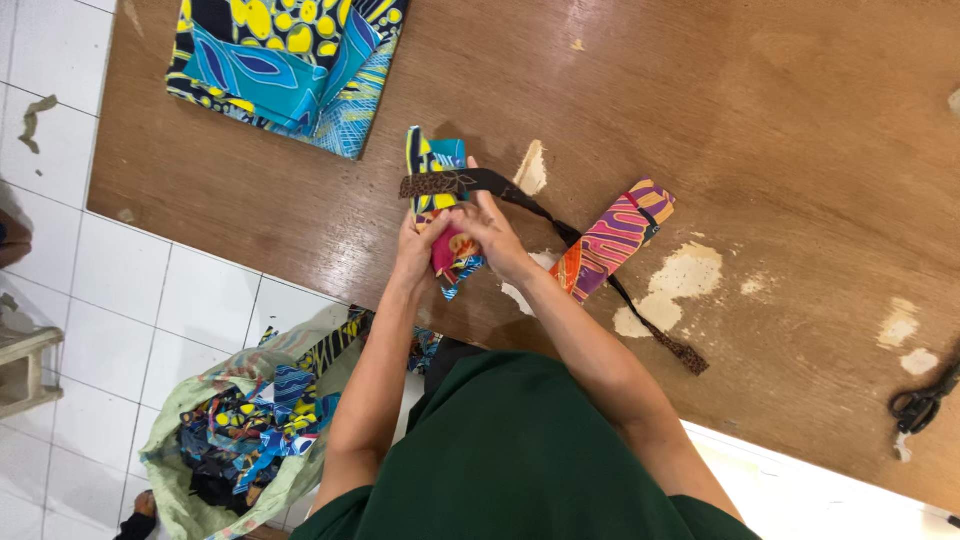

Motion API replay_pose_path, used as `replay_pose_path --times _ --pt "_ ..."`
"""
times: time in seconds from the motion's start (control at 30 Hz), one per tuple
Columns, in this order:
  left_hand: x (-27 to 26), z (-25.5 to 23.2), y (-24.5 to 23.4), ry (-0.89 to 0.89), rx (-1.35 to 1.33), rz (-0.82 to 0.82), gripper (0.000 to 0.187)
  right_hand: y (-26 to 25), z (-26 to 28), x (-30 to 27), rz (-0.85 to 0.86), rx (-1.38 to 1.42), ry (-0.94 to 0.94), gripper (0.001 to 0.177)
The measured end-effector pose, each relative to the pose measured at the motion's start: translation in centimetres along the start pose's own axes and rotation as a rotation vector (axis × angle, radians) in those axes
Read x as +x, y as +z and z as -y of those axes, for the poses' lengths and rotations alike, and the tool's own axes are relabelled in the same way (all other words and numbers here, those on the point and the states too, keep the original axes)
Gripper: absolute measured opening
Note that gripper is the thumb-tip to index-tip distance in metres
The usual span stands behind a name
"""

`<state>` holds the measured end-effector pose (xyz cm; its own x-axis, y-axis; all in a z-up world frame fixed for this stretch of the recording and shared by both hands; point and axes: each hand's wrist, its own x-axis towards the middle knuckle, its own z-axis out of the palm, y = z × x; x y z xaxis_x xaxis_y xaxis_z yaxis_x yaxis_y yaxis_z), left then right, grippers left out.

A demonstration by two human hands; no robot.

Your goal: The person ties a ribbon around a folded fabric bundle, then cuts the ribbon with scissors. They then unfold a large patterned fabric, fold it, and cut it into long strips using scissors. The cut strips are gathered and stacked on the table.

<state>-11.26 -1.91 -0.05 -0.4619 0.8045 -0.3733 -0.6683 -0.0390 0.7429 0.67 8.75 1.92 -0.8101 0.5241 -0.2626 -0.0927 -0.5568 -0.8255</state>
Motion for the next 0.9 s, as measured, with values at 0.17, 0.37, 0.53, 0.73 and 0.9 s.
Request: replay_pose_path --times 0.17,0.37,0.53,0.73,0.9 --pt "-1.2 -0.3 -2.9 -0.112 0.167 -0.124 0.036 -2.7 1.4 1.5 -0.166 -0.214 0.018 0.047" --pt "-5.2 -5.5 -9.8 0.307 -0.104 -0.614 0.061 -8.1 8.7 0.1 -0.112 -1.332 0.22 0.025" --pt "-9.3 -6.5 -10.7 0.451 -0.123 -0.593 0.062 -12.9 11.9 -8.3 -0.543 -1.479 0.006 0.032" --pt "-7.6 -2.4 -3.0 0.066 0.027 -0.305 0.059 -11.0 7.8 -17.1 -0.654 -0.824 0.682 0.065" --pt "-3.9 2.4 4.4 -0.117 -0.014 0.159 0.079 -9.2 0.5 -17.9 -0.717 -0.637 0.005 0.042"
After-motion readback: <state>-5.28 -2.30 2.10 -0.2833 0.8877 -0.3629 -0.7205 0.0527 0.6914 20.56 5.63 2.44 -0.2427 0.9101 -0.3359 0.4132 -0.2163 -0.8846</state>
